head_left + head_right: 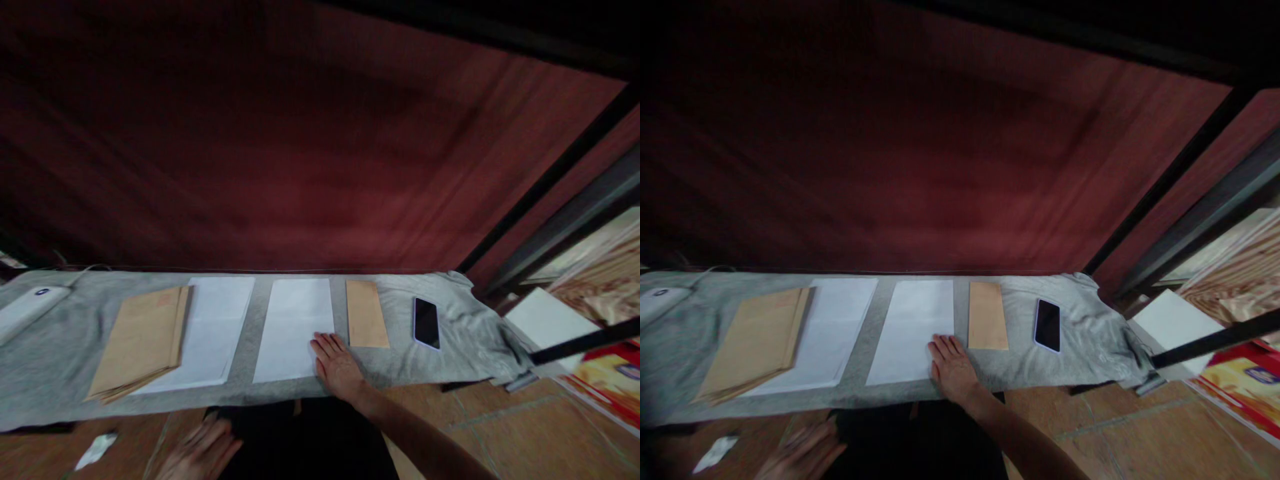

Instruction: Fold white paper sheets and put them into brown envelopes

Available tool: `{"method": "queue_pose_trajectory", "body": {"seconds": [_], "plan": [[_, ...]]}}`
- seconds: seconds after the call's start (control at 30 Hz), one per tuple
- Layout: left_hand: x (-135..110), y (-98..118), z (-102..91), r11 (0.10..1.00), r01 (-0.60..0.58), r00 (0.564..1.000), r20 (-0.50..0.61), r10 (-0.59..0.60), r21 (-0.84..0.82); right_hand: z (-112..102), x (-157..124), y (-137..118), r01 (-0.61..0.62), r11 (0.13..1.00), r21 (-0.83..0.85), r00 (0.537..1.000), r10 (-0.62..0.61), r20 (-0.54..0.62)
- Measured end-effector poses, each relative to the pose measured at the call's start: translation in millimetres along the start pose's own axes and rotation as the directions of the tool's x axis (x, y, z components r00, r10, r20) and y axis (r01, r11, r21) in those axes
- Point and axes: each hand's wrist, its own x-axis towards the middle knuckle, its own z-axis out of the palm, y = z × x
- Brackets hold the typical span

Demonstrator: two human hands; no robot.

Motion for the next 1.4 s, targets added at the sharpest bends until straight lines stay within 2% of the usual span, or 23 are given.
{"method": "queue_pose_trajectory", "body": {"seconds": [0.03, 0.1, 0.17, 0.23, 0.33, 0.47, 0.6, 0.77, 0.93, 1.1, 1.27, 1.4], "plan": [[18.0, 17.3, -0.7, 0.999, -0.033, 0.999, -0.02, 0.033, -0.004, 0.5, -0.1, 0.0, 0.005, 1.0, -0.003, 1.0, -0.005, -0.003], [60.8, 56.8, -1.7, 1.0, 0.014, 0.988, -0.153, -0.017, -0.016, 1.0, -0.1, 0.1, 0.012, 1.0, -0.011, 1.0, -0.012, -0.011], [106.4, 92.1, -0.6, 0.997, -0.05, 0.982, -0.187, 0.038, -0.061, 1.0, 0.1, 0.0, 0.017, 1.0, -0.016, 1.0, -0.017, -0.011], [148.3, 113.7, 4.4, 0.996, -0.061, 0.974, -0.221, 0.044, -0.068, 0.6, 0.3, -0.2, 0.018, 1.0, -0.017, 1.0, -0.018, -0.007], [196.3, 117.7, 17.9, 0.998, -0.052, 0.977, -0.211, 0.044, -0.034, 0.6, 0.6, -0.6, 0.015, 1.0, -0.004, 1.0, -0.015, -0.007], [231.1, 97.3, 33.8, 0.999, 0.03, 0.991, -0.128, -0.024, 0.04, 2.6, 0.8, -0.5, 0.015, 1.0, 0.017, 1.0, -0.015, -0.022], [236.4, 77.6, 39.7, 0.995, 0.055, 0.985, -0.168, -0.039, 0.089, 4.6, -0.8, 0.6, 0.01, 1.0, 0.027, 0.999, -0.009, -0.044], [219.3, 65.9, 40.7, 0.988, 0.073, 0.971, -0.238, -0.04, 0.133, 2.2, 2.5, 3.0, 0.0, 0.999, 0.052, 0.998, 0.003, -0.057], [211.4, 65.8, 40.4, 0.983, 0.072, 0.973, -0.229, -0.032, 0.17, 3.7, 34.7, 2.7, -0.06, 0.997, 0.047, 0.995, 0.064, -0.071], [213.5, 65.8, 41.6, 0.971, 0.092, 0.981, -0.188, -0.05, 0.221, 20.9, 62.9, 4.4, -0.162, 0.987, -0.006, 0.982, 0.161, -0.095], [210.2, 60.1, 38.8, 0.969, 0.113, 0.978, -0.194, -0.071, 0.218, 27.4, 55.8, 11.8, -0.24, 0.97, -0.033, 0.966, 0.235, -0.111], [186.8, 50.6, 36.2, 0.968, 0.136, 0.969, -0.234, -0.085, 0.209, 17.6, 35.8, 14.5, -0.255, 0.966, -0.044, 0.962, 0.248, -0.115]]}}
